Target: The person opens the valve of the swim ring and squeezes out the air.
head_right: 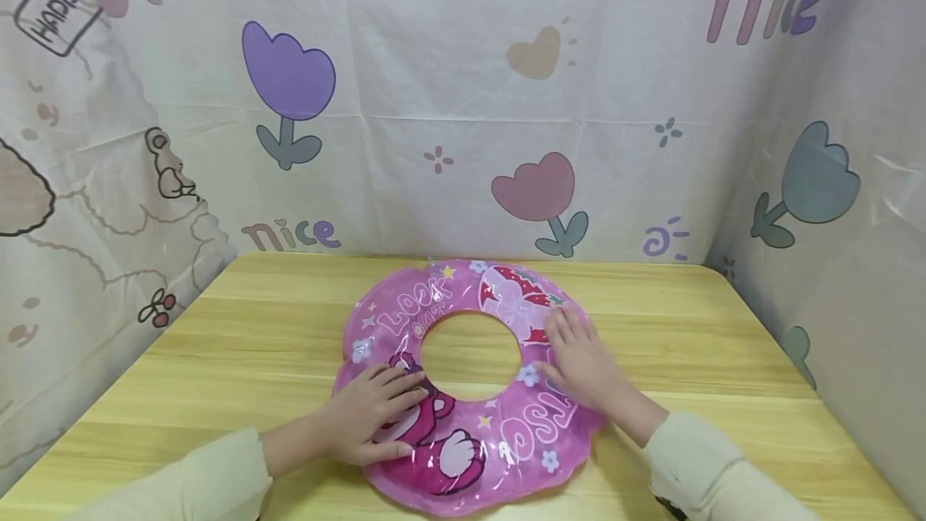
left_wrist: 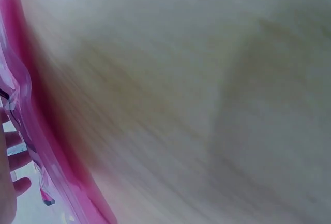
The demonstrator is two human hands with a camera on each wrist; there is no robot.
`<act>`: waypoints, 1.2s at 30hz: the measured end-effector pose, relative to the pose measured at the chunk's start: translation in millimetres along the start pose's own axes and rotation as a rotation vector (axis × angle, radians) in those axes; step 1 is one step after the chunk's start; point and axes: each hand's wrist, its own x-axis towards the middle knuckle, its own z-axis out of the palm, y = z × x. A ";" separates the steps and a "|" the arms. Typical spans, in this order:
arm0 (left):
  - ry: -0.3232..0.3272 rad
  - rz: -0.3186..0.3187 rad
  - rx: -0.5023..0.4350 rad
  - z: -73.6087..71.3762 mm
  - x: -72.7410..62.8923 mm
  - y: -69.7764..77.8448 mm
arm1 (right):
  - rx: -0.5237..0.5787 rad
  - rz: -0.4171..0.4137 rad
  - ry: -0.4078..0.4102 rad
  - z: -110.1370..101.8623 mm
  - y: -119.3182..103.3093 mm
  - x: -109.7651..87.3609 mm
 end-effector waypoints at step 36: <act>-0.322 -0.146 -0.051 17.7 17.9 39.6 | -0.114 -0.401 0.045 39.1 -76.9 -41.9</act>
